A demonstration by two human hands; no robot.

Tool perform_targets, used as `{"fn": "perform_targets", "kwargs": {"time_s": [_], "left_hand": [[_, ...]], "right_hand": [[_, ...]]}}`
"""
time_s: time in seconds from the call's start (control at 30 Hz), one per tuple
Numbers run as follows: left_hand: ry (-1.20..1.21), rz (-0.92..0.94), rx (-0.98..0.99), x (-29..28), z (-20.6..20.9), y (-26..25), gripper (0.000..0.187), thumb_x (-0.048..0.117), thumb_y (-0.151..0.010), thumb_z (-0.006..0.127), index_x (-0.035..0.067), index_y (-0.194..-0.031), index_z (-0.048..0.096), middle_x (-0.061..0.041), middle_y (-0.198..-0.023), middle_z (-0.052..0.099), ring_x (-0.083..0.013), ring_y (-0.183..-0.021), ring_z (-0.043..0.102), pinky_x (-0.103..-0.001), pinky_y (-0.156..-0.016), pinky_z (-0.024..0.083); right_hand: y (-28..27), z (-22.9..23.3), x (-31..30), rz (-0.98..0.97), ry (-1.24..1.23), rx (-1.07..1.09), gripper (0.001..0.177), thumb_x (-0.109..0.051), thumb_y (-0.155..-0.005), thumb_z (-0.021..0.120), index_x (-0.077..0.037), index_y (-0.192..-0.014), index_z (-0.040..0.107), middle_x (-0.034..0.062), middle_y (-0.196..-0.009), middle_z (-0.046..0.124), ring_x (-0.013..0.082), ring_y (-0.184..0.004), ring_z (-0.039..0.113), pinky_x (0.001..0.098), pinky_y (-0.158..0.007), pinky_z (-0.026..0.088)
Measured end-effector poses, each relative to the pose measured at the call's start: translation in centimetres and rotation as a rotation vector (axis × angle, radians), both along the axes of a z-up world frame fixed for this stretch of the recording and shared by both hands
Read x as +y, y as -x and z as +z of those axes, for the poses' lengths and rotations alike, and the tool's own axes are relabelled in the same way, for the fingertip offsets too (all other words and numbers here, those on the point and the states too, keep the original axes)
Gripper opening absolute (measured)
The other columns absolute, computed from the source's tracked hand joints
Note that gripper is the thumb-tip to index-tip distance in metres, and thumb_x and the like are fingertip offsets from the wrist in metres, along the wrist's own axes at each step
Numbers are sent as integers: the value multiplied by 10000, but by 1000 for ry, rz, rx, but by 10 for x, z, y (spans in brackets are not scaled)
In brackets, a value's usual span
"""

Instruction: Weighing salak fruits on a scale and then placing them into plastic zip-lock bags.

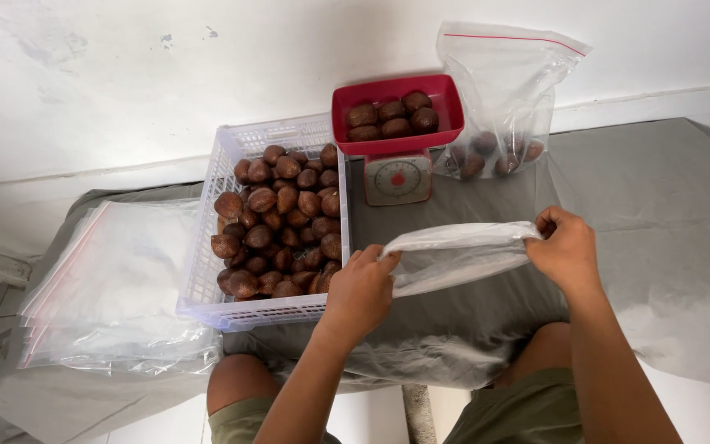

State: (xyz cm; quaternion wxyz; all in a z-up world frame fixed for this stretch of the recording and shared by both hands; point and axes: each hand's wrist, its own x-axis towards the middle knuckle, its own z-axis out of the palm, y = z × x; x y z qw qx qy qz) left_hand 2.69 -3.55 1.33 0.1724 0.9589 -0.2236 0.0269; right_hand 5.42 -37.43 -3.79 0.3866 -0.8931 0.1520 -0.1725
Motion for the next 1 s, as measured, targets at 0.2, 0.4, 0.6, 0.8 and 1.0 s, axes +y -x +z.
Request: {"fn": "perform_targets", "kwargs": {"time_s": [0.2, 0.4, 0.6, 0.8, 1.0], "left_hand": [[-52, 109, 62, 3, 5, -8, 512, 177, -891, 708, 51, -1376, 604, -175, -1235, 631, -335, -1006, 703, -431, -747, 625], [9, 46, 173, -6, 11, -4, 610, 206, -868, 717, 43, -1432, 550, -194, -1276, 608, -371, -994, 710, -478, -775, 618], [52, -4, 276, -19, 17, 1, 680, 226, -831, 716, 80, -1470, 533, -151, -1293, 578, -366, -950, 717, -474, -757, 613], [10, 48, 239, -14, 15, -9, 727, 207, -783, 747, 121, -1476, 544, -168, -1352, 514, -413, -1007, 685, -525, -759, 607], [-71, 105, -423, -45, 18, 2, 395, 80, -707, 840, 84, -1098, 784, -164, -1278, 526, -356, -1184, 494, -420, -844, 458]], "right_hand": [[47, 116, 59, 229, -186, 326, 803, -88, -704, 910, 15, -1379, 489, 259, -1240, 579, 320, -937, 574, 499, -789, 498], [70, 133, 77, 508, 108, -203, 173, 44, -881, 686, -45, -1012, 756, 198, -903, 721, 415, -928, 700, 499, -816, 553], [28, 96, 128, 716, 352, 460, 369, -116, -1031, 493, -47, -1372, 615, 222, -1303, 689, 411, -1108, 717, 508, -928, 582], [-7, 53, 105, 604, 704, 630, 1127, -317, -708, 951, -323, -1601, 264, 220, -1591, 380, 483, -1244, 626, 612, -990, 529], [-1, 73, 119, 624, 669, 659, 1224, -207, -679, 960, -303, -1623, 187, 301, -1565, 350, 550, -1191, 635, 644, -977, 540]]}}
